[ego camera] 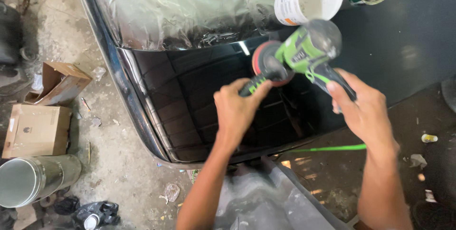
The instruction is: The person polishes the trunk of a dark car using a power polisher, applying a white substance by hand before using the tool.
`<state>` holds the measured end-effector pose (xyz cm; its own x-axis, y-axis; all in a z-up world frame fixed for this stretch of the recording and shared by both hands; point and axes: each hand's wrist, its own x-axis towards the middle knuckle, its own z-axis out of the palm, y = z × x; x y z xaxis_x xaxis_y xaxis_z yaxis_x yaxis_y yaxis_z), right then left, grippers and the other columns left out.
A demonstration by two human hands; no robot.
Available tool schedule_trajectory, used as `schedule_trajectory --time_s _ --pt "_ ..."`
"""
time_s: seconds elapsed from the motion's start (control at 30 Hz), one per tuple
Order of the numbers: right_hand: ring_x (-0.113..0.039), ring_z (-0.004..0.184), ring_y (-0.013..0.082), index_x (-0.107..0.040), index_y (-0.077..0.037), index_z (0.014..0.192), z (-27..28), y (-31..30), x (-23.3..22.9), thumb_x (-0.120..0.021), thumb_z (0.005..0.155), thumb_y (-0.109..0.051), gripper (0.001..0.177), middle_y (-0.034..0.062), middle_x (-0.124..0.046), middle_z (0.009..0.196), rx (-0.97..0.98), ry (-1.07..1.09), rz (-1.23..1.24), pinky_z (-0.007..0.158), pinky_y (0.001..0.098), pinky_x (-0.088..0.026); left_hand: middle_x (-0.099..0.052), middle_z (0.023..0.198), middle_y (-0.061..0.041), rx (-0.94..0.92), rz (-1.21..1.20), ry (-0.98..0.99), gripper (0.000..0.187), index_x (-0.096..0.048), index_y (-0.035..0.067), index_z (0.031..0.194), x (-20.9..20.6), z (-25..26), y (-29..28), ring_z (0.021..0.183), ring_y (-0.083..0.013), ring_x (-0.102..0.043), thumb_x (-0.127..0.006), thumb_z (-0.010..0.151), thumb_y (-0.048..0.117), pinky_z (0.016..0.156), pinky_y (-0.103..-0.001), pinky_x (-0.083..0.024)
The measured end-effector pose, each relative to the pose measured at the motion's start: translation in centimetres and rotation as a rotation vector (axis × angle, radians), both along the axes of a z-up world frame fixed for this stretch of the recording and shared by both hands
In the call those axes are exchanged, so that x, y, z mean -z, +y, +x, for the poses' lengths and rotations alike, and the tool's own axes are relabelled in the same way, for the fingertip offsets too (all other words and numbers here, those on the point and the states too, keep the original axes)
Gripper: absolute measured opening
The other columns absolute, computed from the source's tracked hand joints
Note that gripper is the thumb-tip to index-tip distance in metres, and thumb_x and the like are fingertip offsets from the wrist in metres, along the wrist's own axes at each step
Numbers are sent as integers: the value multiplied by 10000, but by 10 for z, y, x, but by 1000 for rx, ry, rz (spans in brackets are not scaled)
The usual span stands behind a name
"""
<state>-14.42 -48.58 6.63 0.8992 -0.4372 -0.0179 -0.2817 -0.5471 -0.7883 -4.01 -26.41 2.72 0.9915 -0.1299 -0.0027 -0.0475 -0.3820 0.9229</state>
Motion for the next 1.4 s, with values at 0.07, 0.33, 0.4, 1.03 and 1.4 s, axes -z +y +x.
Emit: schedule_trajectory --time_s 0.07,0.33,0.4,1.03,1.4 --pt "-572 665 80 -694 -62 1327 -11 -2 -2 -656 1021 -284 380 32 -616 734 3 13 -11 636 262 -493 -744 727 -180 3 -10 -8 473 -792 -3 980 1 -18 -1 638 -221 -760 -843 793 428 621 -336 -583" --pt "-572 675 89 -720 -39 1299 3 -12 -13 -677 1038 -252 340 52 -623 731 -61 29 -105 650 268 -479 -732 674 -143 -58 -76 39 444 -793 18 986 7 -21 -9 571 -207 -739 -809 807 424 576 -326 -566" --pt "-584 681 82 -713 -30 1291 14 -14 -14 -676 1035 -251 339 40 -635 751 -82 8 -96 649 265 -490 -730 679 -145 -69 -77 13 446 -797 19 977 8 -12 -10 584 -213 -741 -812 809 432 587 -325 -570" --pt "-573 692 85 -703 -21 1309 9 -28 -10 -661 1050 -266 359 41 -618 743 -115 38 -52 662 262 -487 -729 712 -164 -53 -121 10 436 -792 30 995 5 -21 -13 636 -238 -756 -811 819 428 612 -347 -578" --pt "-575 684 66 -680 -56 1357 11 68 20 -654 1039 -237 367 4 -636 786 -98 -48 14 642 249 -497 -765 729 -98 -84 -47 73 447 -787 44 1062 3 -14 80 606 -125 -729 -841 781 388 588 -298 -574"
